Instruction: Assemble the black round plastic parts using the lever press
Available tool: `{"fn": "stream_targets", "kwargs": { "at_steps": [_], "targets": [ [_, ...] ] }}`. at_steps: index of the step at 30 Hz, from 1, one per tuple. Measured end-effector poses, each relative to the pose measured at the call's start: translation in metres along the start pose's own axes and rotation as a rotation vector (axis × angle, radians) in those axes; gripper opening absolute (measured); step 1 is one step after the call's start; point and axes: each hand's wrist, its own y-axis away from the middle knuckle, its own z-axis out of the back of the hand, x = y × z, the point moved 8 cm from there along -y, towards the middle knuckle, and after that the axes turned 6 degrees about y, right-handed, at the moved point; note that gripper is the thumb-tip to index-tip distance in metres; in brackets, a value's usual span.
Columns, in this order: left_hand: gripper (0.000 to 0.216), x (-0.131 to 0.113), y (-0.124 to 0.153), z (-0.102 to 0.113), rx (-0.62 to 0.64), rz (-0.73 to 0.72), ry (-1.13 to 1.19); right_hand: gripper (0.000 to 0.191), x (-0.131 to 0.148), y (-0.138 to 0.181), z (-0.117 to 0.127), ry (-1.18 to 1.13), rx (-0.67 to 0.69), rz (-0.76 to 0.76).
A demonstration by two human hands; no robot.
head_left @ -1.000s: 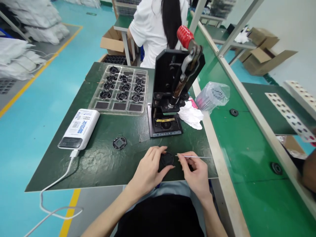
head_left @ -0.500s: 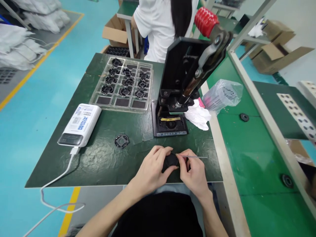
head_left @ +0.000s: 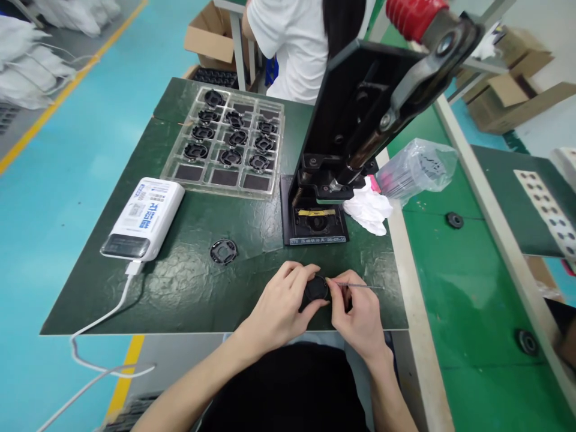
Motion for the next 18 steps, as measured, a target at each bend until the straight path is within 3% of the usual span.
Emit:
{"fn": "stream_targets", "kwargs": {
  "at_steps": [18],
  "targets": [
    [0.052,0.000,0.002,0.000,-0.006,0.007,0.016,0.016,0.012,-0.001,-0.003,0.114,-0.003,0.080]
  ]
}}
